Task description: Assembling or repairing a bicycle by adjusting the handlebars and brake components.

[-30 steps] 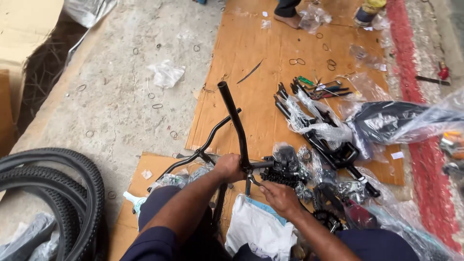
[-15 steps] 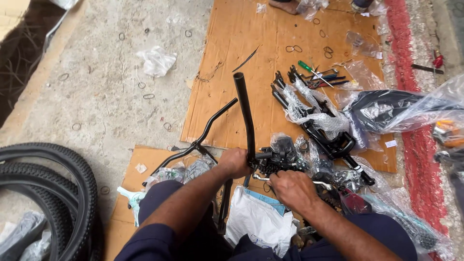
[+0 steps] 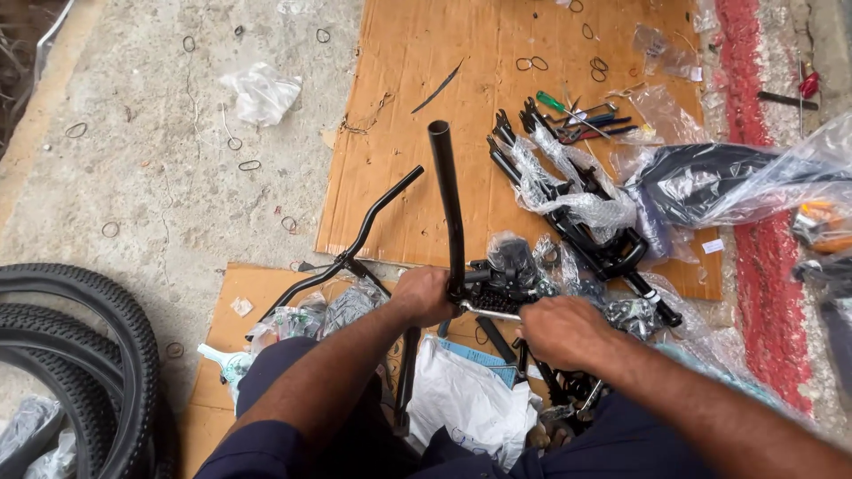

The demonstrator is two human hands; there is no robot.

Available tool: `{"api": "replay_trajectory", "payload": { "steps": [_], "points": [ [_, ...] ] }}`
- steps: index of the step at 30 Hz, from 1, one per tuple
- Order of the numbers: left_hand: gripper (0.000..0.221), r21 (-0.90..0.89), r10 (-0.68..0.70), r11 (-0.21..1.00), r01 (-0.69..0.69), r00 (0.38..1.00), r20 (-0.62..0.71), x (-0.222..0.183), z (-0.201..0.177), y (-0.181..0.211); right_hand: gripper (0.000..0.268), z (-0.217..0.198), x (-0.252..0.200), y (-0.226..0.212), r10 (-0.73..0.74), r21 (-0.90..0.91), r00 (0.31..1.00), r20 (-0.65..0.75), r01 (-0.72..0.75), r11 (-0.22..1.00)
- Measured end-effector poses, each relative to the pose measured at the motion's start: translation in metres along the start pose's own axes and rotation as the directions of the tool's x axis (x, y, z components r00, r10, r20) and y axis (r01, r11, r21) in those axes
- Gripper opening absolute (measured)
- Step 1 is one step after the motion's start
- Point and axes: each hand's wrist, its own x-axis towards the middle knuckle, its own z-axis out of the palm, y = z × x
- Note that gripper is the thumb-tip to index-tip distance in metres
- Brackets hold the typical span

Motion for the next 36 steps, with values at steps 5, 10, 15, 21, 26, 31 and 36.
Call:
{"api": "replay_trajectory", "payload": {
  "steps": [5,10,15,21,26,31,36],
  "points": [
    [0.027,-0.022,0.041,0.999,-0.042,0.999,-0.012,-0.007,0.009,-0.016,0.045,-0.004,-0.007,-0.002,0.023,0.072,0.997,0.075,-0.029,0.997],
    [0.028,-0.034,0.098,0.994,-0.1,0.994,-0.039,-0.003,0.013,-0.02,0.048,0.033,-0.008,0.008,-0.053,0.194,0.972,-0.229,0.098,0.976],
    [0.035,-0.012,0.039,0.999,-0.04,0.996,-0.079,-0.011,-0.002,0.019,0.042,0.065,-0.002,0.033,0.199,0.411,0.961,-0.19,-0.106,0.905],
    [0.048,-0.018,-0.081,0.997,0.08,0.993,-0.091,0.008,0.025,0.026,0.04,0.059,-0.05,0.02,0.121,0.199,0.973,-0.195,-0.082,0.977],
    [0.055,-0.56,0.04,0.811,-0.17,0.971,-0.237,0.003,0.016,0.003,0.028,0.153,0.017,0.026,0.097,-0.042,0.972,-0.215,-0.108,0.993],
    [0.036,-0.92,0.053,0.13,-0.371,0.929,-0.367,-0.024,-0.021,0.025,0.023,0.159,0.052,-0.006,0.111,-0.018,0.986,-0.126,-0.114,0.993],
    [0.035,-0.799,-0.332,0.118,-0.59,0.735,-0.592,-0.042,-0.035,0.034,0.028,0.145,0.07,-0.012,0.186,0.279,0.954,-0.233,-0.118,0.953]
  ]
}}
